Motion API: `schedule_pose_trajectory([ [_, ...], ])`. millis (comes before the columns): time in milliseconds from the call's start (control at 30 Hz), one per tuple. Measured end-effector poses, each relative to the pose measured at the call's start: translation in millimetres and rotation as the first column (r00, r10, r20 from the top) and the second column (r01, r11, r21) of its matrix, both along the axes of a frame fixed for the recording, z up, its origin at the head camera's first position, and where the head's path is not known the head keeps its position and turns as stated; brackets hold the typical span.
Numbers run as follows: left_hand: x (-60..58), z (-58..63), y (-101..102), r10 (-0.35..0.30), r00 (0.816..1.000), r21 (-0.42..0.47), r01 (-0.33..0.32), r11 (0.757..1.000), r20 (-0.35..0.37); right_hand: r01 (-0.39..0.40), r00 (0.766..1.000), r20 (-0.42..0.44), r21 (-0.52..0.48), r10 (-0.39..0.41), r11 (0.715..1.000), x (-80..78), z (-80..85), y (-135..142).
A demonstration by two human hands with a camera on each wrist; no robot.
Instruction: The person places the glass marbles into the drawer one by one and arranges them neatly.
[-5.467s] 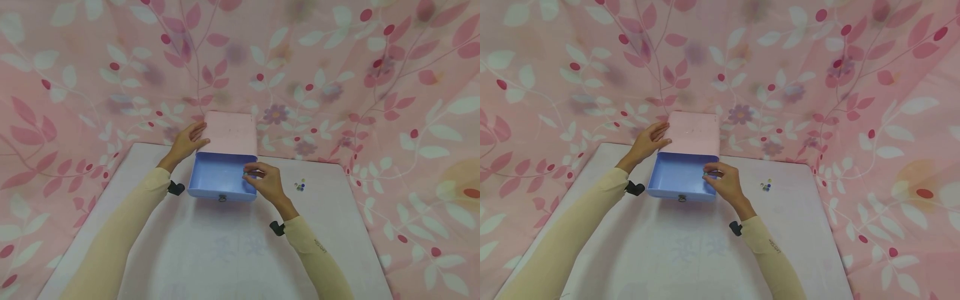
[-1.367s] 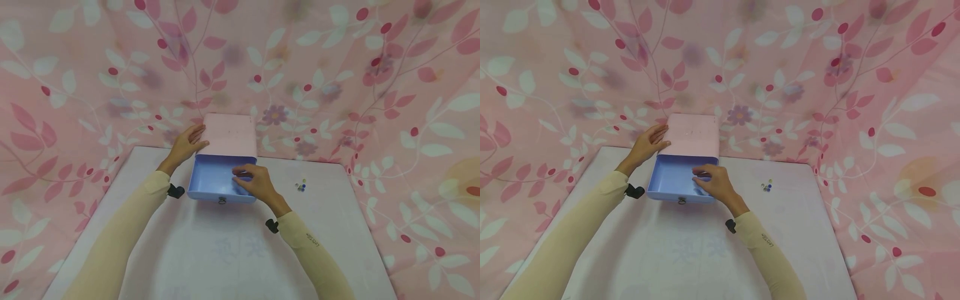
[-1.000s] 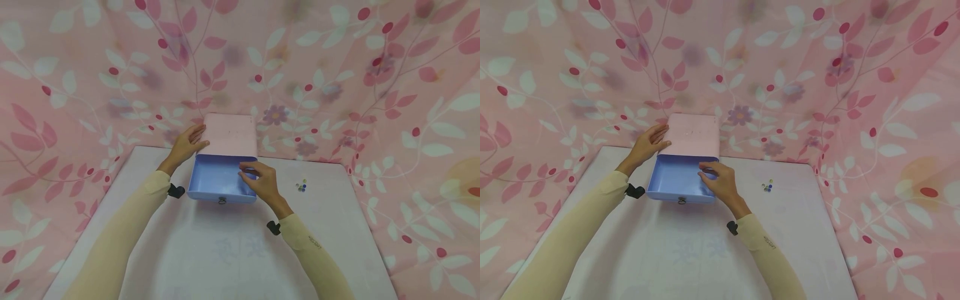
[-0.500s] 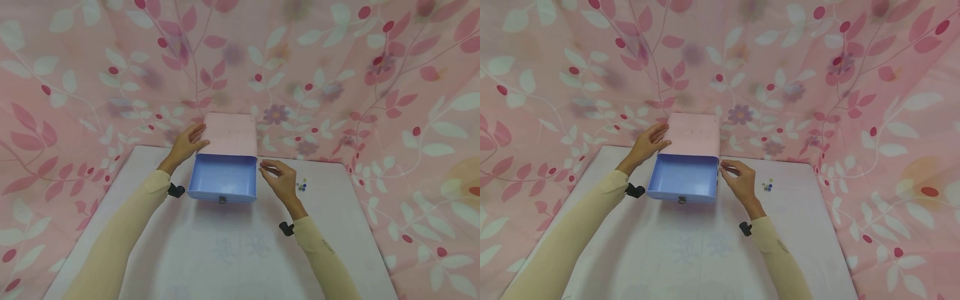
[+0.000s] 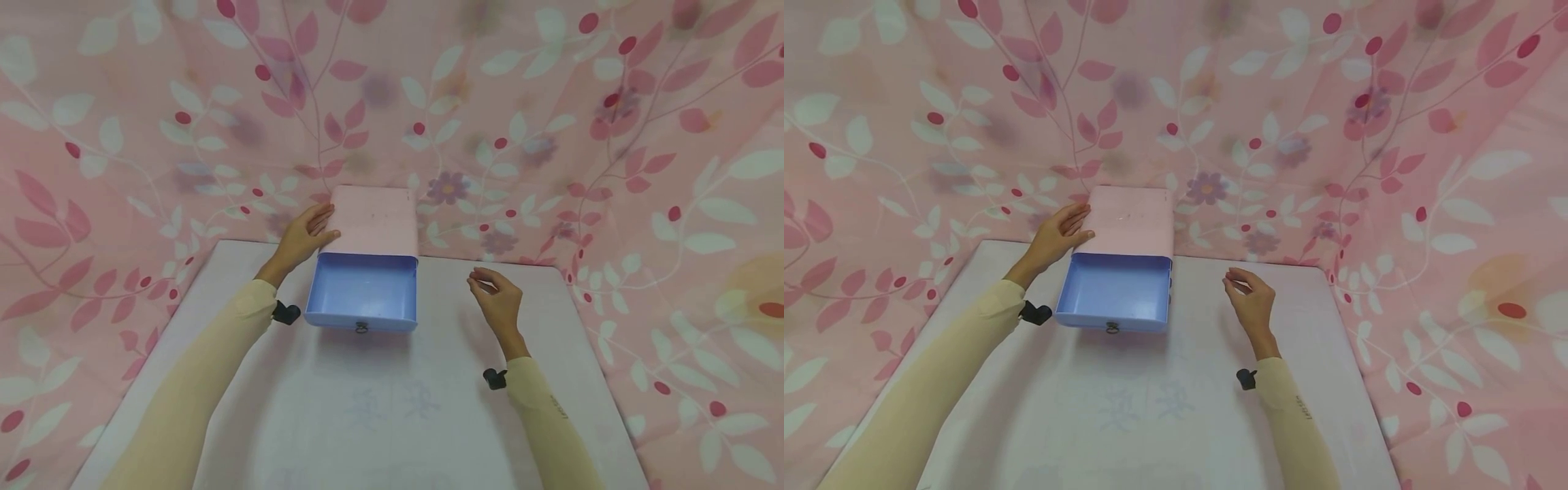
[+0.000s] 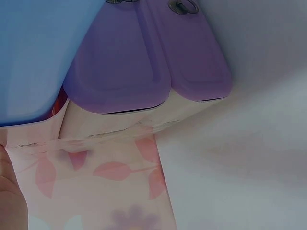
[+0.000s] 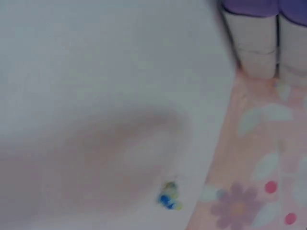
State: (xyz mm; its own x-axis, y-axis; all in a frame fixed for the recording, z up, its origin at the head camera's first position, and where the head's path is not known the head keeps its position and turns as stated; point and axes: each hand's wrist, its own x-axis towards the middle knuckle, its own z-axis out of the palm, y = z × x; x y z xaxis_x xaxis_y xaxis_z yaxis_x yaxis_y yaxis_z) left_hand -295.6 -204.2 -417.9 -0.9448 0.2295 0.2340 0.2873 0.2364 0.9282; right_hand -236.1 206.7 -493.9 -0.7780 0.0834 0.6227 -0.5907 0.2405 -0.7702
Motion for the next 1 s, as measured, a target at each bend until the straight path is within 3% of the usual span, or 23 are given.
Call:
schedule_pose_trajectory([
  [133, -3.9, -5.4, -1, 0.002, 1.0, 0.012, -0.002, 1.0, 0.006, 0.061, 0.997, 0.054, 0.005, -0.061, 0.998, -0.7, -12.2, 16],
  [333, -17.1, -25.0, -5, 0.03, 1.0, 0.004, -0.03, 1.0, -0.008, 0.16, 0.981, 0.098, 0.061, -0.165, 0.985, -0.9, -25.6, 32],
  [600, -1.3, -4.3, 0, 0.012, 1.0, -0.003, -0.012, 1.0, -0.004, 0.263, 0.926, 0.239, 0.145, -0.292, 0.954, -17.1, -77.7, 56],
  [800, -1.4, -4.8, 0, 0.013, 1.0, 0.009, -0.013, 1.0, 0.004, 0.284, 0.886, 0.303, 0.24, -0.35, 0.928, -16.6, -90.5, 62],
  [1000, -0.6, -2.5, 0, 0.007, 1.0, 0.011, -0.007, 1.0, 0.002, 0.272, 0.857, 0.369, 0.268, -0.36, 0.924, -15.6, -96.4, 67],
])
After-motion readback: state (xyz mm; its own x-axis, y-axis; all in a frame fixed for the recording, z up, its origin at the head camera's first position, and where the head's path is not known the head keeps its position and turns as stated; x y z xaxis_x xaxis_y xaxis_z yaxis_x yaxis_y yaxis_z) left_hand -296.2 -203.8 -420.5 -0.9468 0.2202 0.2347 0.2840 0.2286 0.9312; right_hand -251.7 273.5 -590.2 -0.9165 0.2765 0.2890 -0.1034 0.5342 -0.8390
